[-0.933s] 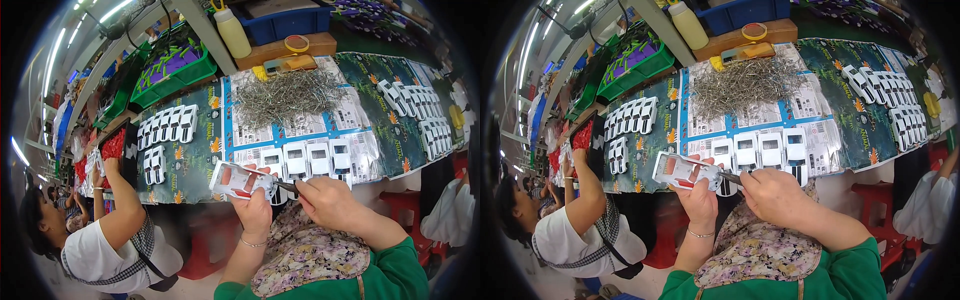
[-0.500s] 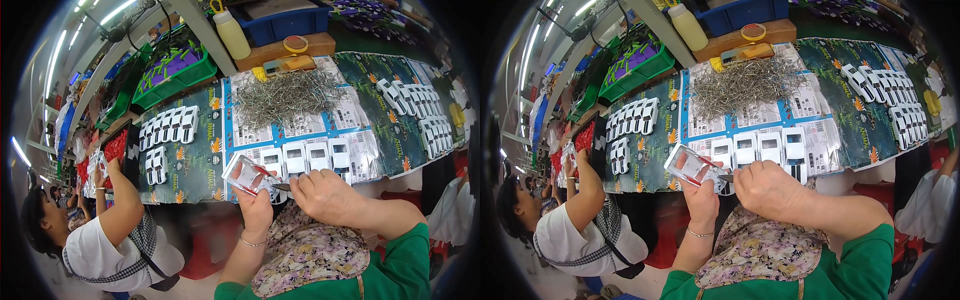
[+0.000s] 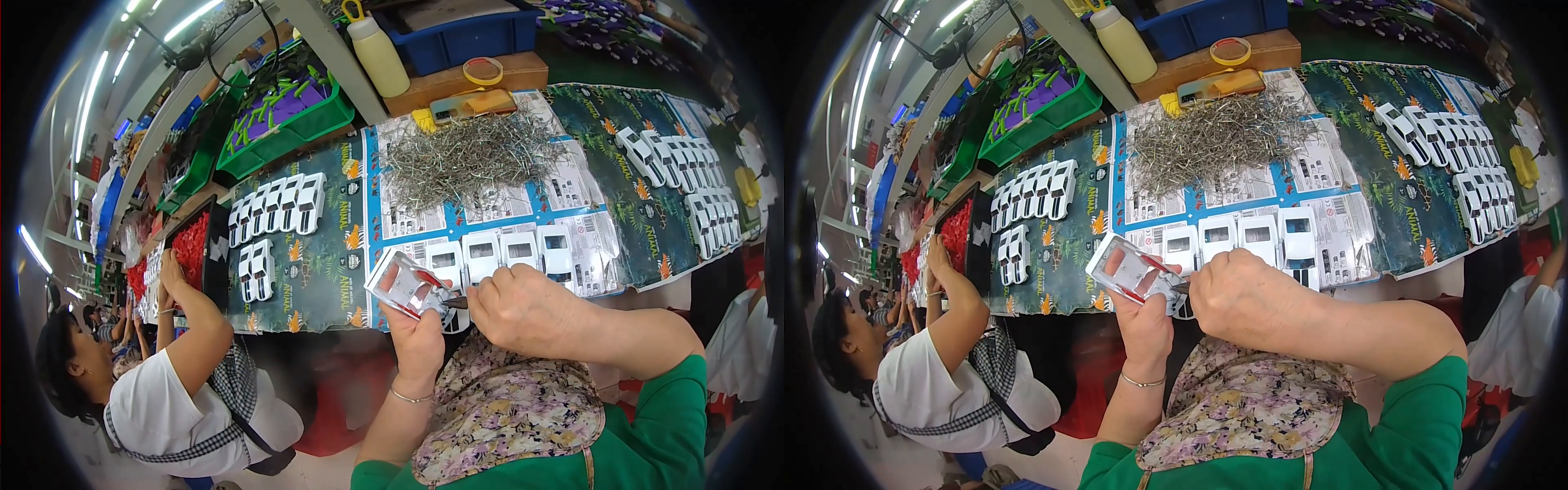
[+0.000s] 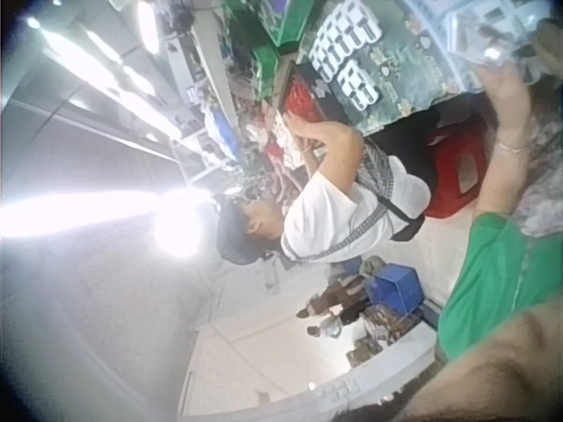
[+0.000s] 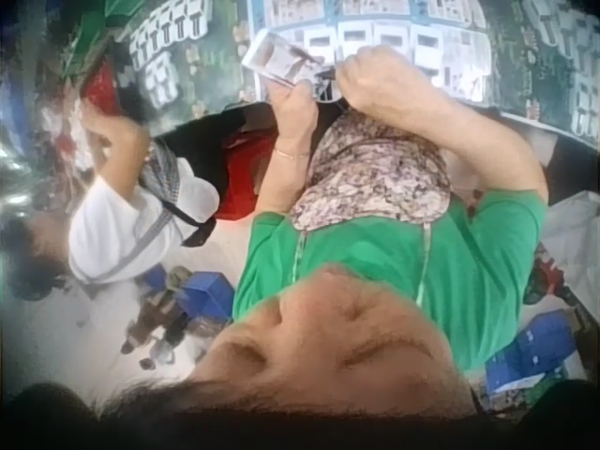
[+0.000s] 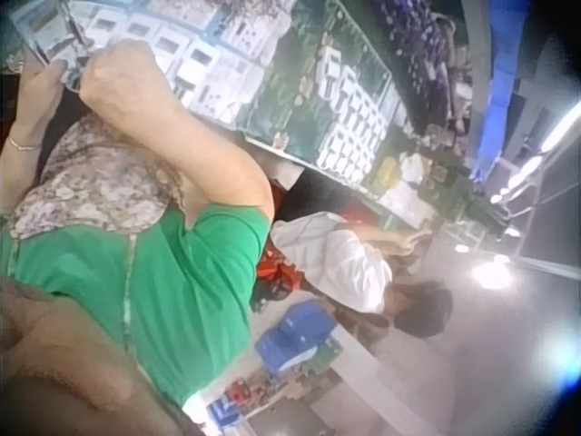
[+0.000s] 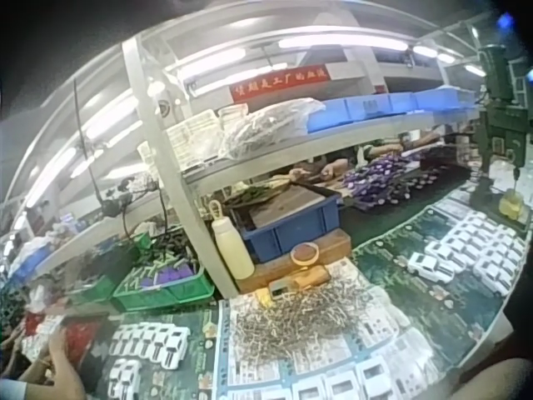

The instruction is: The person assembles and inspects toy car bodies by hand, using pliers to manipulate components on a factory assembly line.

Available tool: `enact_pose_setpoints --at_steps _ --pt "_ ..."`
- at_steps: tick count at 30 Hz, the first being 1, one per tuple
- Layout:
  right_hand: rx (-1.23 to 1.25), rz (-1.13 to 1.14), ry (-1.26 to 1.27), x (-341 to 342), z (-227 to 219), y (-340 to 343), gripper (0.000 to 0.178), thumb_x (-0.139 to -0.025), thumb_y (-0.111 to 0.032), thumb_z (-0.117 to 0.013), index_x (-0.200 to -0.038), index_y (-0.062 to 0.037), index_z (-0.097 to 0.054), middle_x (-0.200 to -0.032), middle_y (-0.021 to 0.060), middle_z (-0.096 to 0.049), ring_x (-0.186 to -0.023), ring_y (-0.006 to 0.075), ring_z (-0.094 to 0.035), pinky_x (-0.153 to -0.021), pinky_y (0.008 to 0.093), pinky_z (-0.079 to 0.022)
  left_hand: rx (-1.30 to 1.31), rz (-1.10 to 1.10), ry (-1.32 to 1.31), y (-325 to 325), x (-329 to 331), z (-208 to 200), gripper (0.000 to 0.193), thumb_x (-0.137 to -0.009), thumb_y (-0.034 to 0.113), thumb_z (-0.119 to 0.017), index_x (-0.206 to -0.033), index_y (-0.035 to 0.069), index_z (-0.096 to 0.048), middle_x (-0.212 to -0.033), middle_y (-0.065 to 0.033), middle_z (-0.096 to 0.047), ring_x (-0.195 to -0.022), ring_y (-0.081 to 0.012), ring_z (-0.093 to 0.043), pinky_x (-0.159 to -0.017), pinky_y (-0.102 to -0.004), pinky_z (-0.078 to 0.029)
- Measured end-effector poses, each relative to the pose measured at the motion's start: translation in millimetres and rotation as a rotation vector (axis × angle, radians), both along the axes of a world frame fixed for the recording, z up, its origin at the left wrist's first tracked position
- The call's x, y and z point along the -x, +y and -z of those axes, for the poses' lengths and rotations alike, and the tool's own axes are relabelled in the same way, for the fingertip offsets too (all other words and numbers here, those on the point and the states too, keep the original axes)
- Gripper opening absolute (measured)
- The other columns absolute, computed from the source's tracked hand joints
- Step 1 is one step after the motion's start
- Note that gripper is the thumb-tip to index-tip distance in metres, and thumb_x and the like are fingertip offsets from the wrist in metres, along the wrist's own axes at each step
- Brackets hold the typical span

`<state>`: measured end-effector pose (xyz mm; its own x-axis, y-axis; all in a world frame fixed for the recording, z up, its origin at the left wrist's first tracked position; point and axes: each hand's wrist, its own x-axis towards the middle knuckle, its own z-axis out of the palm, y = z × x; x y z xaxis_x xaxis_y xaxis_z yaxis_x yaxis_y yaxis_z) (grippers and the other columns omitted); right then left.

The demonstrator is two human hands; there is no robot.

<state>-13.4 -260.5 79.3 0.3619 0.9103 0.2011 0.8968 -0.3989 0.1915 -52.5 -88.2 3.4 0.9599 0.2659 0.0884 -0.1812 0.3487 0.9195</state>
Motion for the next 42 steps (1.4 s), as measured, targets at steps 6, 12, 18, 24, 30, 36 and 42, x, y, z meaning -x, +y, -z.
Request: enact_pose_setpoints --at_steps 6,12,18,24,30,36,42 --pt "0.027 -0.012 0.008 -2.5 -4.2 1.7 0.028 -0.071 -0.015 -0.058 -0.089 0.0059 -0.063 -0.067 0.006 -0.056 -0.061 0.0178 -0.057 -0.05 0.028 -0.042 -0.004 0.026 -0.006 2.1 -0.4 1.7 0.076 -0.071 -0.019 -0.034 -0.141 0.005 -0.02 -0.122 -0.0151 -0.046 -0.106 -0.0246 -0.056 -0.095 -0.0395 -0.045" --pt "-0.149 0.032 0.189 -6.0 7.5 1.9 0.024 -0.07 -0.015 -0.061 -0.088 0.0016 -0.062 -0.07 0.0074 -0.058 -0.063 0.022 -0.059 -0.053 0.0325 -0.046 0.036 0.02 0.007 8.6 -2.2 -4.6 0.076 -0.071 -0.019 -0.035 -0.141 0.005 -0.02 -0.127 -0.0155 -0.044 -0.108 -0.0253 -0.055 -0.096 -0.0397 -0.044" --pt "-0.45 0.178 0.598 1.7 3.5 -11.5 0.025 -0.075 -0.016 -0.06 -0.097 -0.0027 -0.062 -0.078 0.0123 -0.059 -0.074 0.0319 -0.061 -0.066 0.0411 -0.05 0.148 0.008 -0.107 62.9 -21.0 -14.0 0.076 -0.074 -0.009 -0.042 -0.145 0.004 -0.017 -0.128 -0.0167 -0.044 -0.111 -0.0297 -0.053 -0.097 -0.041 -0.043" --pt "-0.429 0.132 0.985 -2.0 15.5 -37.5 0.036 -0.083 -0.012 -0.052 -0.117 0.0015 -0.053 -0.099 0.0193 -0.058 -0.095 0.0362 -0.056 -0.084 0.0438 -0.045 -1.228 -0.452 0.071 169.5 -51.8 22.1 0.063 -0.081 0.009 -0.061 -0.138 0.0 -0.035 -0.117 -0.0216 -0.047 -0.111 -0.0345 -0.047 -0.097 -0.0428 -0.037" --pt "-0.322 0.279 0.913 -25.1 6.3 -40.9 0.032 -0.087 -0.015 -0.048 -0.114 0.0021 -0.053 -0.1 0.0208 -0.058 -0.097 0.0377 -0.055 -0.084 0.0453 -0.044 -1.725 -0.724 0.577 241.9 -53.7 34.5 0.06 -0.079 0.022 -0.068 -0.133 0.012 -0.045 -0.121 -0.0161 -0.047 -0.114 -0.0351 -0.044 -0.09 -0.0501 -0.036" --pt "-0.21 0.561 0.598 -62.8 26.3 -31.1 0.027 -0.085 -0.02 -0.053 -0.1 0.0001 -0.06 -0.09 0.017 -0.061 -0.088 0.0359 -0.059 -0.078 0.0456 -0.047 -1.482 -0.474 0.101 188.5 -51.6 19.6 0.049 -0.079 0.016 -0.067 -0.125 0.007 -0.052 -0.107 -0.0173 -0.059 -0.098 -0.0318 -0.058 -0.078 -0.0434 -0.045" --pt "0.018 0.553 0.292 -80.8 28.9 -13.7 0.022 -0.079 -0.023 -0.062 -0.091 -0.0039 -0.065 -0.088 0.0137 -0.063 -0.087 0.0313 -0.061 -0.073 0.0437 -0.048 -1.436 0.033 -0.22 59.4 -22.7 -1.8 0.047 -0.08 0.03 -0.069 -0.12 0.008 -0.056 -0.082 -0.0145 -0.061 -0.066 -0.0321 -0.062 -0.059 -0.0423 -0.049"
